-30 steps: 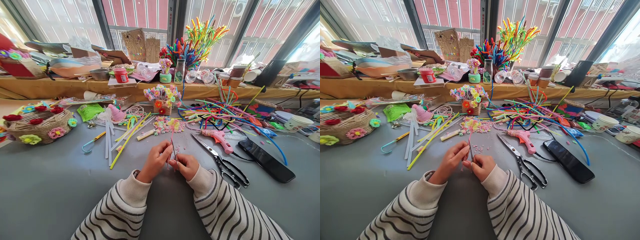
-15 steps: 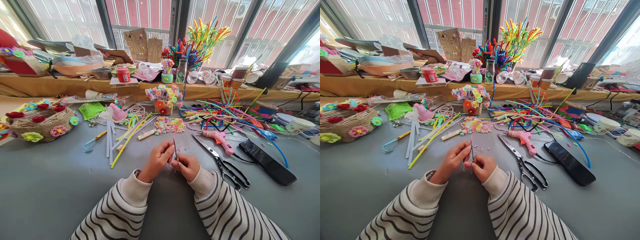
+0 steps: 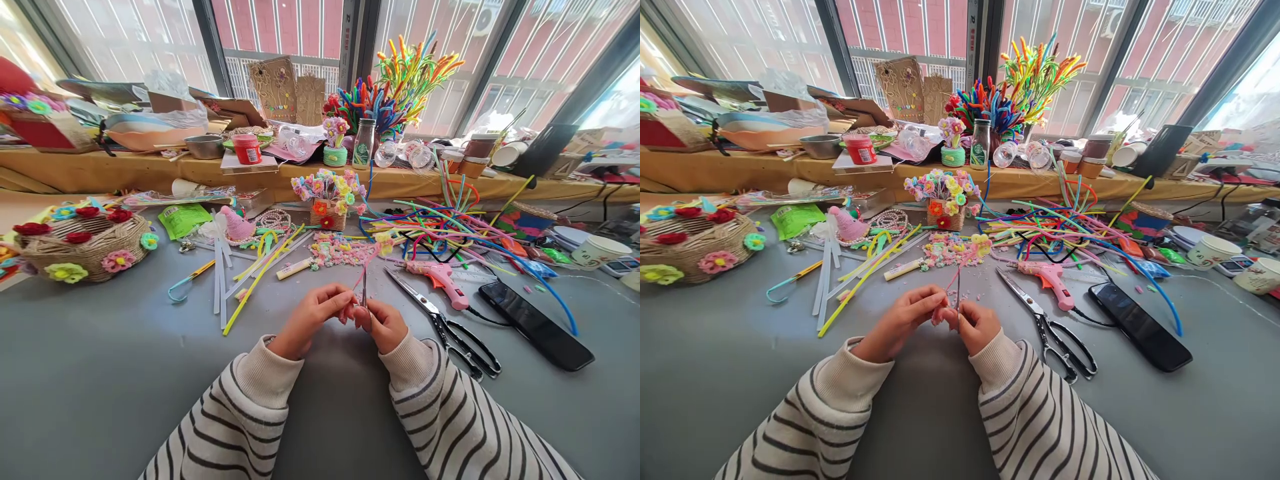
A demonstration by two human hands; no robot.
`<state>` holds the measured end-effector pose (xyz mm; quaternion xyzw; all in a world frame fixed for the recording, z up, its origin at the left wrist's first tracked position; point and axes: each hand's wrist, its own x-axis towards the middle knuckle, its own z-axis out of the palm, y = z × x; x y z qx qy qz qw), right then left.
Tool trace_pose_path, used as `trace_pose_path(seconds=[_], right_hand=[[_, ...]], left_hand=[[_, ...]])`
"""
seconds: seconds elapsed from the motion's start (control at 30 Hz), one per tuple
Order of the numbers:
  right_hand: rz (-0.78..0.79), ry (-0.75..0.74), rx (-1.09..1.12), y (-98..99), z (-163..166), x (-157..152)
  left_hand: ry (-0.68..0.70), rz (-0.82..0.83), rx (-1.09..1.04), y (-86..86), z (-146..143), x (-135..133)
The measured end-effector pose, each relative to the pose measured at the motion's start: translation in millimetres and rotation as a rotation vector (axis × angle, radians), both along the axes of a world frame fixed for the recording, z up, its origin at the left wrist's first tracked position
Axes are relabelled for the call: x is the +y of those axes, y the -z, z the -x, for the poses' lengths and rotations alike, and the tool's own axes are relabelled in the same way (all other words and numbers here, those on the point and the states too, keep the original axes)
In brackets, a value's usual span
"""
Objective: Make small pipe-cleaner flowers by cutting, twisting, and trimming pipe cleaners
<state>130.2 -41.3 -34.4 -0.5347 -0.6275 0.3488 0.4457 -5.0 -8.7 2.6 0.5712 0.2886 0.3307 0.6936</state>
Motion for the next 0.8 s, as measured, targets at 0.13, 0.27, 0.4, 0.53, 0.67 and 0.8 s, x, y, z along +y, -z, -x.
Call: trace_pose_path(seconds=[0.13,0.27,0.4,0.53,0.67,0.8], right_hand=[[-0.007,-0.099,0.049,1.5,-0.6,-1.3],[-0.02,-0.155,0.042,3.3,0.2,-1.5],[0.036,-0.191,-0.023,-0.1,2.3,-3.1],[0.057,-0.194,-0.1,-5.4,3.2,-5.6],[0.05,-0.208,-0.116,-6.2,3.2,-6.4],[0.043,-0.205,-0.131,-6.3,3.2,-6.0]], left_hand=[[-0.036,0.032,-0.011,1.4,0.9,1.1],[-0.099,-0.012,0.004,3.4,0.7,2.3],[-0.138,-0.037,0.019,3.4,0.0,2.5],[-0.124,-0.052,0.029,2.7,-0.1,2.1],[-0.117,-0.068,0.033,2.2,-0.3,1.7],[-0.04,-0.047,0.052,1.4,-1.4,1.0]])
